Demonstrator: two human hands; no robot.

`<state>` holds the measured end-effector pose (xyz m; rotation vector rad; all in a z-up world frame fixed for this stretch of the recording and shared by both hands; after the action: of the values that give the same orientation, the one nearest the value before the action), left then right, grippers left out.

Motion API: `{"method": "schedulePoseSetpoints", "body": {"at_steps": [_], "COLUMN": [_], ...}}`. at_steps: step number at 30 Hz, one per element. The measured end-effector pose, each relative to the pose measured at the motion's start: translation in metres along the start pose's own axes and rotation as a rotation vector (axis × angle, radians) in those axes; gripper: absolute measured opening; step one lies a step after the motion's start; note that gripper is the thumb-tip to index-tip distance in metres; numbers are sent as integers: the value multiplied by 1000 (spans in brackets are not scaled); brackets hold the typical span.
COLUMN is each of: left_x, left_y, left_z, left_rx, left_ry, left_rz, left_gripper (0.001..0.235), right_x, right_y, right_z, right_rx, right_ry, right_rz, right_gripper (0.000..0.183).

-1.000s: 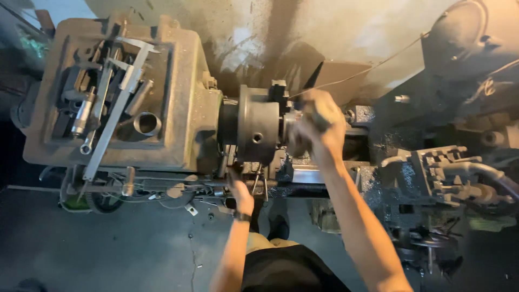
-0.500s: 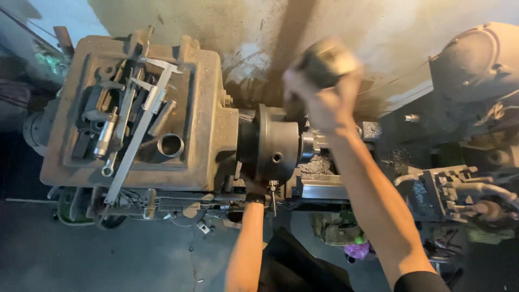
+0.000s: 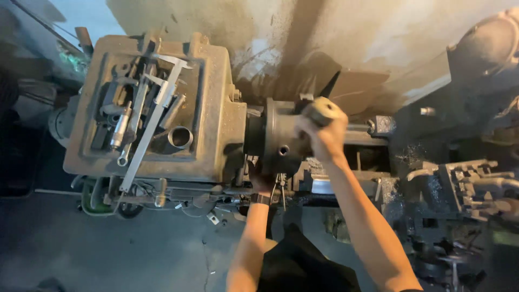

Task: The person picks up a round metal drum-like casting from the floor, carries it to a lathe, and mounts it in the chuck. They tighten the chuck with a wrench, operate the lathe to machine the part, tap it with a mallet, then loosen the chuck and remove the part.

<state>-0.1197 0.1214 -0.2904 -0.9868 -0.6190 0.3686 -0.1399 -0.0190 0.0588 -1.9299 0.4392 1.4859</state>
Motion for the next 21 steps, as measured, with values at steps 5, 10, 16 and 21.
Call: {"method": "schedulePoseSetpoints", "body": {"at_steps": [5, 10, 16, 21], "left_x": [3, 77, 66, 56], "left_y": [-62, -292, -306, -306], "left_z": [78, 107, -33, 13], "left_rx": [162, -36, 40, 153], "left_ry": [-31, -938, -943, -1259], "left_rz": [-459, -1344, -2026, -1839], "left_gripper": [41, 16, 35, 18], "right_x": [2, 11, 10, 6], "right_y": [83, 123, 136, 140], "right_z": [91, 172, 236, 278], "right_rx": [136, 300, 408, 423], "right_ry": [-14, -59, -172, -184], "right_rz": [-344, -527, -411, -469], "right_gripper": [20, 13, 10, 11]}}
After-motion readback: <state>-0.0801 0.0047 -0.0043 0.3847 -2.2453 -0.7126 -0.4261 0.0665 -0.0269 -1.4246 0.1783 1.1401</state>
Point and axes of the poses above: each hand's wrist, its own z-axis away from the middle knuckle, its own y-axis out of the back of the hand, x = y × z, the point moved 1 cm from there along -z, towards the middle knuckle, and after that the axes turned 15 degrees about -z, right-handed, at the moved point
